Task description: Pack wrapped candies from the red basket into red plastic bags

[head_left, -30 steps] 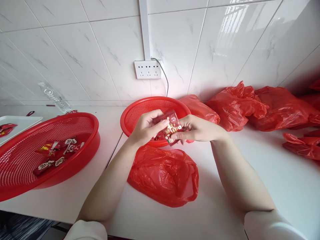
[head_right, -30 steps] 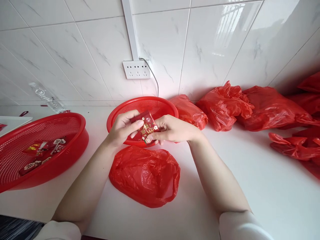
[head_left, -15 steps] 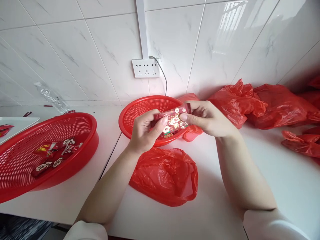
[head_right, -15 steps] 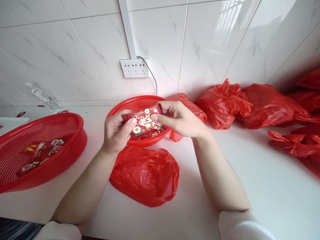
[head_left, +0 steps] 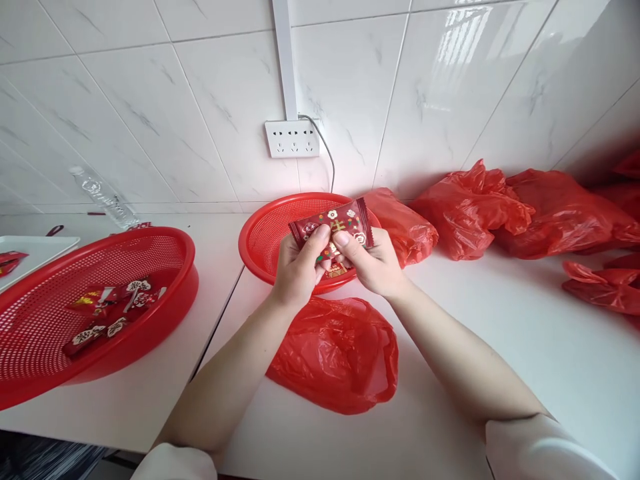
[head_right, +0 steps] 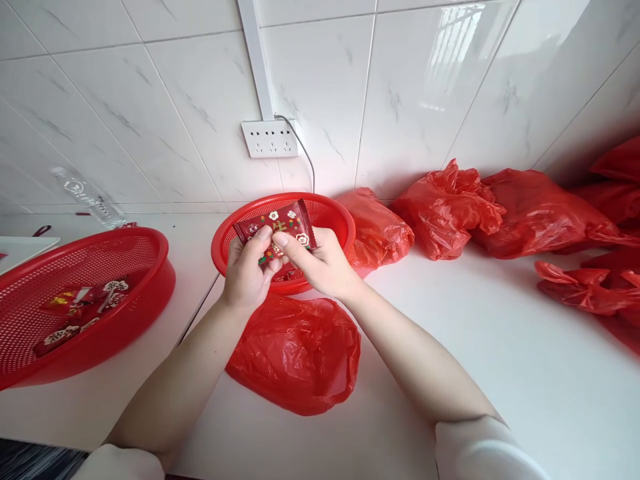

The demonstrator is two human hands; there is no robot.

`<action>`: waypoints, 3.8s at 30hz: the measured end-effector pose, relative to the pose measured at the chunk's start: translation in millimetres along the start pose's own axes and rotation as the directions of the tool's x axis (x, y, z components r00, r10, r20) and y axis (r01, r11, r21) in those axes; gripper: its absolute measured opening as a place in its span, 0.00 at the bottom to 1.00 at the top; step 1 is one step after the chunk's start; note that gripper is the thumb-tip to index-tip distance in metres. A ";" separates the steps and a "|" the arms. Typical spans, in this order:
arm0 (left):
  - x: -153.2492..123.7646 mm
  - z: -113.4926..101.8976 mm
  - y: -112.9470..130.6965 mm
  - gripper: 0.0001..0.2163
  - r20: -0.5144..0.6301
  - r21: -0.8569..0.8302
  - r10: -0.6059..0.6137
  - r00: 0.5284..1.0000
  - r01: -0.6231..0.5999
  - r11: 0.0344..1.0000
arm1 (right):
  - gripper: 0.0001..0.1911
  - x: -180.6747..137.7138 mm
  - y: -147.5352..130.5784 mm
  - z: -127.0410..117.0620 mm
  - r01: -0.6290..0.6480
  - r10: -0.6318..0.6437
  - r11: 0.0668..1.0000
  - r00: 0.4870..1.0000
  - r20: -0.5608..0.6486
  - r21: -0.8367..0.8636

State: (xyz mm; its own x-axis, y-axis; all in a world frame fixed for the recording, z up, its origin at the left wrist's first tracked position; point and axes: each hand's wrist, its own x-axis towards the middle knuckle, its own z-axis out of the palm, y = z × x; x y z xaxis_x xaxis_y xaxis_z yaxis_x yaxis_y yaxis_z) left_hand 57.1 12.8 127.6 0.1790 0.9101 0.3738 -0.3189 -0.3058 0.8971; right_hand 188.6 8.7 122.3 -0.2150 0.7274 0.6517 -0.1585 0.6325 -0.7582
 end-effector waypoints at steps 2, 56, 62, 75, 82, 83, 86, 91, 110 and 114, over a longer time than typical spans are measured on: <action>0.5 0.7 -2.8 0.18 -0.016 0.022 0.007 1.000 -0.007 1.000 | 0.19 -0.3 0.6 -0.4 -0.014 0.015 0.999 0.999 0.032 -0.040; 0.4 -14.2 12.7 0.14 0.276 0.339 0.205 0.939 -0.295 0.893 | 0.13 2.2 -3.2 -25.9 -0.028 0.033 0.999 0.979 0.202 -0.028; -0.4 -14.2 17.2 0.16 0.282 0.347 0.239 0.929 -0.331 0.878 | 0.14 1.9 -7.9 -28.2 0.010 -0.003 1.000 0.971 0.241 -0.027; -8.6 0.7 21.4 0.12 0.125 0.506 0.314 0.941 -0.333 0.796 | 0.15 6.8 -14.6 -15.0 -0.043 0.048 0.998 0.987 -0.156 0.036; -9.5 1.0 20.9 0.14 0.083 0.499 0.401 0.912 -0.386 0.776 | 0.15 6.2 -21.5 -11.6 -0.037 0.034 0.999 0.984 -0.173 -0.010; -9.4 0.8 20.1 0.14 0.053 0.500 0.415 0.908 -0.384 0.776 | 0.15 6.6 -22.3 -11.4 -0.050 0.049 0.999 0.990 -0.136 -0.008; -7.0 -0.2 16.8 0.13 0.012 0.438 0.356 0.934 -0.325 0.838 | 0.16 7.7 -23.5 -13.8 -0.081 0.080 0.996 0.997 0.013 0.028; 0.2 -1.2 13.6 0.12 0.000 0.250 0.244 0.970 -0.236 0.939 | 0.12 8.0 -15.7 -18.4 -0.146 0.139 0.983 0.988 0.072 0.108; 17.5 -43.7 29.6 0.09 0.146 0.513 -0.116 0.982 0.025 0.858 | 0.13 12.5 4.5 -24.6 -0.301 0.315 0.935 0.948 -0.048 0.188; 16.5 -43.5 34.3 0.10 0.182 0.555 -0.158 0.971 0.031 0.831 | 0.21 10.9 -2.4 -34.7 -0.292 0.289 0.946 0.956 0.046 0.139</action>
State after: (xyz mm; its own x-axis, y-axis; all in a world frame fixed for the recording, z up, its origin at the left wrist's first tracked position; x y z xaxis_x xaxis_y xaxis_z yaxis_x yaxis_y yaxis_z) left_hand 8.6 29.5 154.3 0.3934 0.8805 0.2644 0.2567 -0.3813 0.8881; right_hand 220.1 24.3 131.9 -0.2957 0.8659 0.4035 -0.2209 0.3490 -0.9107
